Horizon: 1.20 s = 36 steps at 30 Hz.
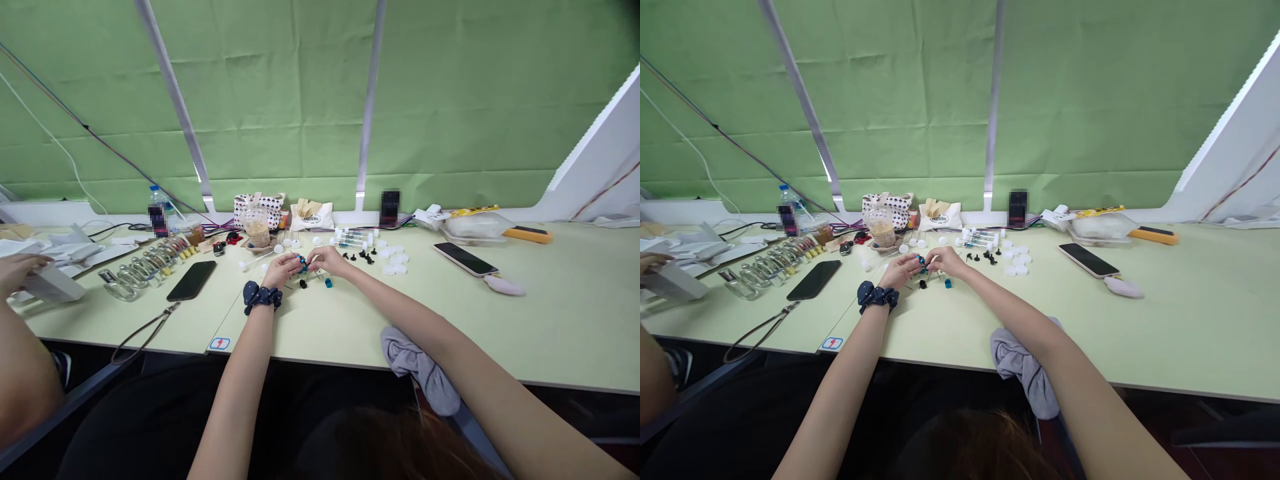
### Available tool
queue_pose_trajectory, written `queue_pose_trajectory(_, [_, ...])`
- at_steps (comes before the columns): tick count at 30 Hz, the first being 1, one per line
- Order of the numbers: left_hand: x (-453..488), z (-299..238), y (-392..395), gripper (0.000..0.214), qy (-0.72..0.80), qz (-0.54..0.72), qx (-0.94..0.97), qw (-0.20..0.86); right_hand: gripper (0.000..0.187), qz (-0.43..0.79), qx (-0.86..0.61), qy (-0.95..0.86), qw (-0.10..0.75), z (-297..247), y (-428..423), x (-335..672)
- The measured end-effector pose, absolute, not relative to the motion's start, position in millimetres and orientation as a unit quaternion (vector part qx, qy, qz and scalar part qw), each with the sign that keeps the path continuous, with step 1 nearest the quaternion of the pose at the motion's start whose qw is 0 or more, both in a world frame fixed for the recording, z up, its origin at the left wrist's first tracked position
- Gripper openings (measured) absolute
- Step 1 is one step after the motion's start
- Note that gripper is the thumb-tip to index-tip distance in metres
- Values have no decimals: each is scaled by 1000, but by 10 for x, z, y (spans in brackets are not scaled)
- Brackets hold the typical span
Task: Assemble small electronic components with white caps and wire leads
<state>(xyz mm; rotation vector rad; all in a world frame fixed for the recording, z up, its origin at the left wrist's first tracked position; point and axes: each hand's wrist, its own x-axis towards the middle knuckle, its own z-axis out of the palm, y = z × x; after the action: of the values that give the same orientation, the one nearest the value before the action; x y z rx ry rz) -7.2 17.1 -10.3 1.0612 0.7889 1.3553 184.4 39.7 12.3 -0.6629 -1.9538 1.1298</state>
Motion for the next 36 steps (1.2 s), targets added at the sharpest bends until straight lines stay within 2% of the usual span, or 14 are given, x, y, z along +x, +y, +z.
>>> queue_pose_trajectory(6, [-65, -85, 160, 38, 316, 605, 452, 574, 29, 532, -225, -700, 420, 117, 380, 1844])
queue_pose_trajectory(11, [-58, -88, 173, 39, 315, 612, 460, 561, 38, 536, -241, -680, 439, 40, 456, 1839])
queue_pose_trajectory(17, [-44, -105, 177, 39, 320, 613, 478, 541, 39, 536, -262, -650, 471, -10, 485, 1788])
queue_pose_trajectory(21, [-43, -113, 170, 40, 327, 621, 492, 515, 38, 536, -251, -661, 462, -6, 467, 1785])
queue_pose_trajectory(31, [-8, -32, 104, 42, 356, 608, 477, 525, 27, 447, -228, -721, 478, -42, 529, 1810])
queue_pose_trajectory(36, [-29, -78, 138, 42, 348, 607, 494, 516, 32, 480, -238, -694, 481, -6, 480, 1805])
